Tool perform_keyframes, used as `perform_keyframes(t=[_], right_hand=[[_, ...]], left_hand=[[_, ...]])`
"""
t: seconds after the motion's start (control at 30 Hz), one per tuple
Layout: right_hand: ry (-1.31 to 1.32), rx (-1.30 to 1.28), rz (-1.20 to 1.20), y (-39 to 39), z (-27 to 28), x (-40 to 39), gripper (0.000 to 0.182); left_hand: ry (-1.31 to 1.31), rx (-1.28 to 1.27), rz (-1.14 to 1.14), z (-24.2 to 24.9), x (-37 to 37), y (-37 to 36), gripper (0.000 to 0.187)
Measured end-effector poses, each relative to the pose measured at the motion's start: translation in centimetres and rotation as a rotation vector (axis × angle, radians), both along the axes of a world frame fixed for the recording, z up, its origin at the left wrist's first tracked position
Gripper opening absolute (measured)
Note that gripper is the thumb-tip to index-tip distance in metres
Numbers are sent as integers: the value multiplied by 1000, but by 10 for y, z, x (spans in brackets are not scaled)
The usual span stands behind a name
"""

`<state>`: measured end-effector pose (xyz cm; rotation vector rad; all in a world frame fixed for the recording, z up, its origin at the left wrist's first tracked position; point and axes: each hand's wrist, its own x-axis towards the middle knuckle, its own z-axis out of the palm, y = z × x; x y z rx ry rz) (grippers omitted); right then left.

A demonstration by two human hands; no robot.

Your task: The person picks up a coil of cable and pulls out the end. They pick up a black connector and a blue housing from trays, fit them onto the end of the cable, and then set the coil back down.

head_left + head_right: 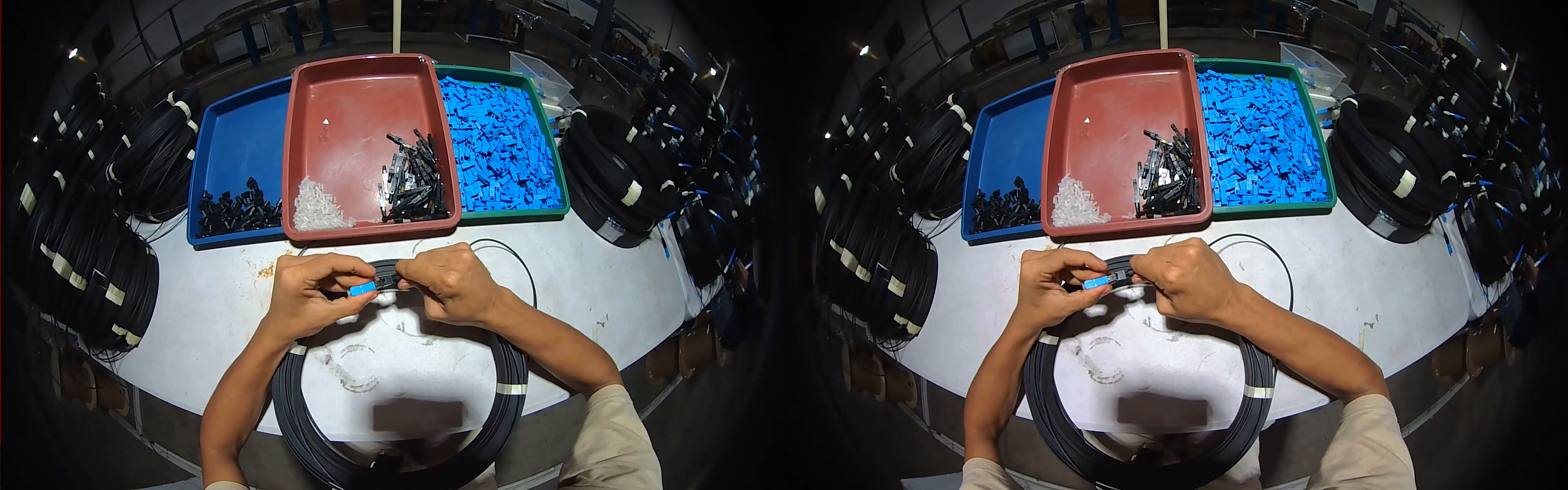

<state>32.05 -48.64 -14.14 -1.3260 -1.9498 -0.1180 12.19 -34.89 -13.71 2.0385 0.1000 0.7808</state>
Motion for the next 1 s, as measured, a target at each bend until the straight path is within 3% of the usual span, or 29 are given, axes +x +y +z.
perform_keyframes(t=[0.27,0.53,0.6,0.7,0.93,0.97,1.0], right_hand=[[26,-9,17,1,3,-3,21],[-33,58,19,3,2,0,23],[-29,67,24,3,2,-1,23],[-73,62,-2,0,2,-3,22],[-72,43,-5,3,3,0,20],[-115,10,-19,1,5,-1,19],[-115,13,-23,2,4,0,19]], left_hand=[[61,45,13,2,3,0,38],[-118,-45,51,-8,-2,1,44],[-100,-54,50,-4,-1,0,43],[-53,125,45,-1,-1,0,39],[-89,12,48,-3,1,1,34],[-61,182,50,4,2,1,29],[-62,185,47,3,2,1,29]])
